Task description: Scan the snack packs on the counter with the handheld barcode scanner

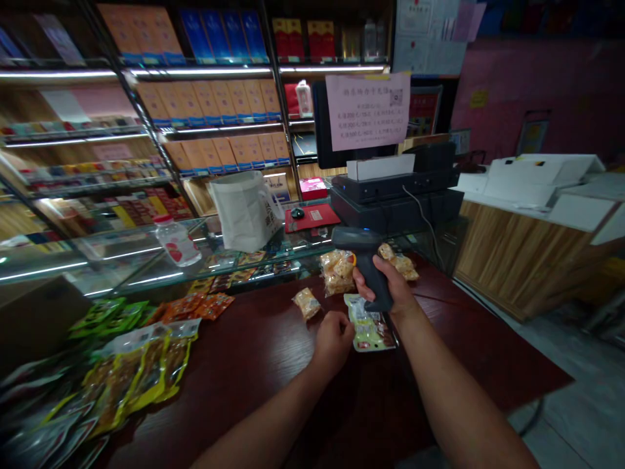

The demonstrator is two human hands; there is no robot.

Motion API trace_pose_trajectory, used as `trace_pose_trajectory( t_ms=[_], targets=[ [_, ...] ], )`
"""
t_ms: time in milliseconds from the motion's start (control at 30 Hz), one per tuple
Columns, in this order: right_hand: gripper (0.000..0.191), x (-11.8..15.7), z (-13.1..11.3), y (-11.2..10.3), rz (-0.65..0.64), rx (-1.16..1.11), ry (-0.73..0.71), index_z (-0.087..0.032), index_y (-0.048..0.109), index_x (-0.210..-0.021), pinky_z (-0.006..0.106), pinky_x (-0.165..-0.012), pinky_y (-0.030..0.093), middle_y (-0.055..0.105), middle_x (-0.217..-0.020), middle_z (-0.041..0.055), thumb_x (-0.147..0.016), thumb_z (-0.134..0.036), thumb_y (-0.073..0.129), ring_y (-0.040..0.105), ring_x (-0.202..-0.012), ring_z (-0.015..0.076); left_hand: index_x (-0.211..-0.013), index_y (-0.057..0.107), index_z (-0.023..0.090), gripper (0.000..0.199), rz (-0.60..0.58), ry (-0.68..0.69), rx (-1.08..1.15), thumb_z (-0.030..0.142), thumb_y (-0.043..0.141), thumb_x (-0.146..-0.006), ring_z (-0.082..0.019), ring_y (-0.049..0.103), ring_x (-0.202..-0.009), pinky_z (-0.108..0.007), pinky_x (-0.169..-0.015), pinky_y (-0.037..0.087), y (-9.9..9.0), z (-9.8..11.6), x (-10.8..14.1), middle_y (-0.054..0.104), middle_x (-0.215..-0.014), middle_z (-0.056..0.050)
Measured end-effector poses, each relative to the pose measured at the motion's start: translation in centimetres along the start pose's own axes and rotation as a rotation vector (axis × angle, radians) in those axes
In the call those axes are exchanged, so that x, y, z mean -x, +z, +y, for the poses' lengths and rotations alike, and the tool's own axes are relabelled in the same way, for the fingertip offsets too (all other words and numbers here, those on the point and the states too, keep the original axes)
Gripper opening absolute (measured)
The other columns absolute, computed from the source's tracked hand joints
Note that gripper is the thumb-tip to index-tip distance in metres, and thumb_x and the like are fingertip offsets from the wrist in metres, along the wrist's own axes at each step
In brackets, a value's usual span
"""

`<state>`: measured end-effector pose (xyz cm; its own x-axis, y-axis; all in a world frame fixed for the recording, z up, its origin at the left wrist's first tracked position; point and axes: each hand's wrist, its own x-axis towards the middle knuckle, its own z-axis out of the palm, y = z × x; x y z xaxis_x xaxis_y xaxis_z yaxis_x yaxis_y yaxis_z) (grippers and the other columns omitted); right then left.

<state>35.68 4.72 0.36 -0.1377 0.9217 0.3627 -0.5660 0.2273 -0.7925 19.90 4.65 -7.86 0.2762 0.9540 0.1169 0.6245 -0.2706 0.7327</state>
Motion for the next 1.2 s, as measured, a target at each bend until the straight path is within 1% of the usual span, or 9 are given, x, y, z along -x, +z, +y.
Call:
trace_pose_trajectory(
  t_ms=[100, 233, 400, 500, 633, 700, 833, 900, 1200],
  targets=[
    [0.036, -0.1, 0.6, 0.1, -0.019, -0.002, 0.04, -0.019, 0.06, -0.095, 0.022, -0.035, 0.026, 0.056, -0.066, -0.0021, -0.085, -0.053, 0.061, 0.036, -0.037, 0.0068, -0.07, 0.048, 0.02, 0.013, -0.051, -0.101, 0.286, 0.022, 0.055, -0.081, -0.015, 0.057, -0.067, -0.026, -0.061, 0.041, -2.3, -2.6, 2.3, 0.061, -0.07, -0.003],
    [0.035, -0.2, 1.4, 0.3, -0.034, 0.004, 0.086, -0.017, 0.061, -0.093, 0.025, -0.036, 0.024, 0.059, -0.067, 0.0001, -0.085, -0.052, 0.062, 0.038, -0.037, 0.0087, -0.081, 0.043, 0.023, 0.029, -0.187, -0.339, 0.585, 0.049, 0.054, -0.084, -0.012, 0.051, -0.043, -0.02, -0.042, 0.03, -7.0, -5.8, 6.0, 0.06, -0.054, 0.003],
    [0.033, 0.0, 2.2, 1.0, -0.046, 0.023, 0.129, -0.018, 0.063, -0.086, 0.026, -0.037, 0.025, 0.062, -0.068, 0.001, -0.085, -0.05, 0.064, 0.041, -0.037, 0.0092, -0.081, 0.05, 0.02, 0.047, -0.126, -0.494, 0.688, 0.056, 0.076, -0.065, -0.009, 0.053, -0.044, -0.018, -0.041, 0.031, -12.7, -8.3, 8.1, 0.066, -0.058, 0.001],
    [0.032, 0.0, 2.8, 1.2, -0.061, 0.038, 0.16, -0.018, 0.063, -0.081, 0.026, -0.037, 0.026, 0.062, -0.068, 0.0015, -0.085, -0.05, 0.064, 0.043, -0.038, 0.0095, -0.078, 0.059, 0.016, 0.05, -0.235, -0.537, 0.676, 0.049, 0.087, -0.052, -0.008, 0.054, -0.047, -0.017, -0.042, 0.032, -15.0, -8.8, 8.4, 0.069, -0.064, -0.002],
    [0.033, 0.0, 3.7, 1.3, -0.07, 0.053, 0.189, -0.016, 0.065, -0.087, 0.024, -0.037, 0.027, 0.064, -0.069, 0.0023, -0.086, -0.048, 0.064, 0.046, -0.038, 0.009, -0.07, 0.062, 0.015, 0.048, -0.354, -0.454, 0.587, 0.05, 0.088, -0.051, -0.008, 0.054, -0.047, -0.017, -0.042, 0.033, -17.0, -8.7, 8.6, 0.067, -0.06, -0.002],
    [0.034, 0.1, 4.2, 1.5, -0.077, 0.067, 0.205, -0.015, 0.065, -0.092, 0.023, -0.037, 0.028, 0.064, -0.069, 0.0026, -0.086, -0.048, 0.065, 0.047, -0.038, 0.009, -0.069, 0.06, 0.016, 0.048, -0.266, -0.394, 0.611, 0.052, 0.087, -0.054, -0.008, 0.054, -0.048, -0.017, -0.043, 0.036, -17.6, -8.6, 8.4, 0.067, -0.061, -0.001],
    [0.034, 0.3, 5.0, 2.6, -0.084, 0.107, 0.225, -0.014, 0.065, -0.094, 0.022, -0.037, 0.029, 0.064, -0.069, 0.0027, -0.087, -0.047, 0.064, 0.049, -0.039, 0.0089, -0.074, 0.059, 0.017, 0.049, 0.097, -0.337, 0.691, 0.054, 0.085, -0.056, -0.012, 0.062, -0.058, -0.02, -0.051, 0.048, -17.7, -9.5, 7.3, 0.07, -0.069, 0.0],
    [0.032, 0.6, 5.4, 3.3, -0.077, 0.129, 0.23, -0.015, 0.064, -0.094, 0.022, -0.037, 0.03, 0.064, -0.07, 0.0025, -0.089, -0.047, 0.063, 0.049, -0.039, 0.009, -0.077, 0.061, 0.017, 0.051, 0.208, -0.344, 0.688, 0.057, 0.085, -0.055, -0.015, 0.065, -0.063, -0.024, -0.057, 0.053, -17.4, -10.4, 6.9, 0.071, -0.071, -0.001],
    [0.03, 1.9, 7.8, 5.6, -0.075, 0.21, 0.276, -0.016, 0.063, -0.089, 0.021, -0.037, 0.035, 0.065, -0.069, 0.0022, -0.089, -0.046, 0.065, 0.052, -0.041, 0.0095, -0.079, 0.055, 0.02, 0.044, 0.359, -0.287, 0.563, 0.059, 0.074, -0.068, -0.018, 0.068, -0.068, -0.031, -0.065, 0.059, -16.1, -12.3, 7.0, 0.07, -0.072, -0.001]
  ],
)
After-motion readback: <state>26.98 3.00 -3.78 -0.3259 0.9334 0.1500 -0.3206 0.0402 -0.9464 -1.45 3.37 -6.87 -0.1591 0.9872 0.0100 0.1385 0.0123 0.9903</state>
